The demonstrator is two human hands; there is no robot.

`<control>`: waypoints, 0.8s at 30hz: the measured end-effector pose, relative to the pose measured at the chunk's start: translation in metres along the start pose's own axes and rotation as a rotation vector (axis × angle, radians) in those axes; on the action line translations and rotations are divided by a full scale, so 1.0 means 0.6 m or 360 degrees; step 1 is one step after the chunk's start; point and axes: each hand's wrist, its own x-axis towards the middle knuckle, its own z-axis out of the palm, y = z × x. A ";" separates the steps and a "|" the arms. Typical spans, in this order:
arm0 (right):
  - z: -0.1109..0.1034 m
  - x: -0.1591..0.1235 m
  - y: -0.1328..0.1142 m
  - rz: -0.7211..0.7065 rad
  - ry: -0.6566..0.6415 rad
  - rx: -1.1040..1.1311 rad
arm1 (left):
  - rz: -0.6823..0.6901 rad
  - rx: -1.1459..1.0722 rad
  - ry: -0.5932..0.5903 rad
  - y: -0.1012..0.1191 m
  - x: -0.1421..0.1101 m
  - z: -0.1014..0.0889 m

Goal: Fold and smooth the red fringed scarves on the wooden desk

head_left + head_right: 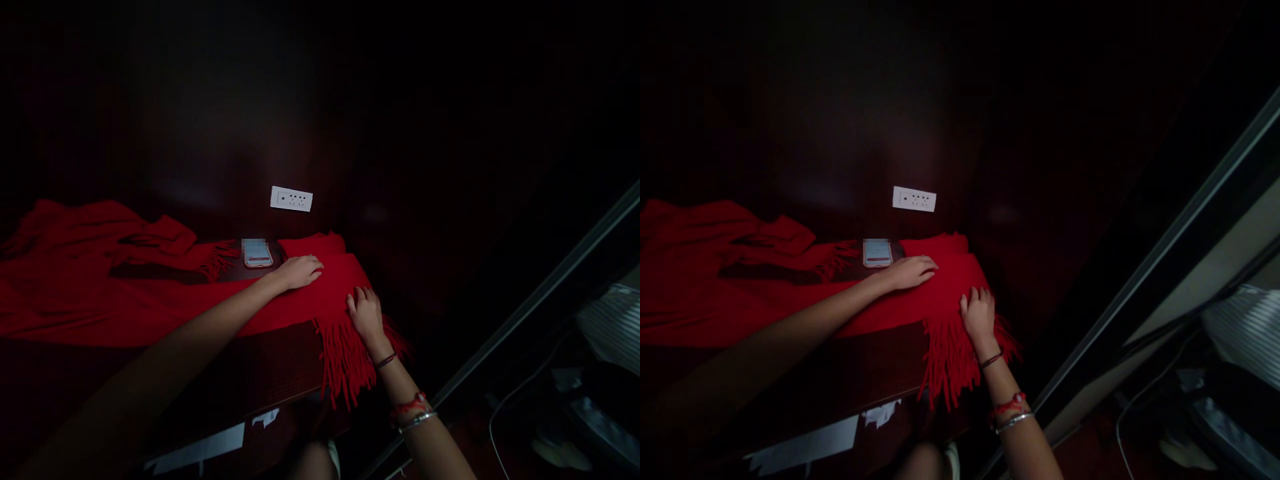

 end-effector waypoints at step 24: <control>-0.007 -0.003 0.001 0.0067 0.0092 -0.0038 | -0.0439 0.0000 0.0165 0.050 0.234 0.122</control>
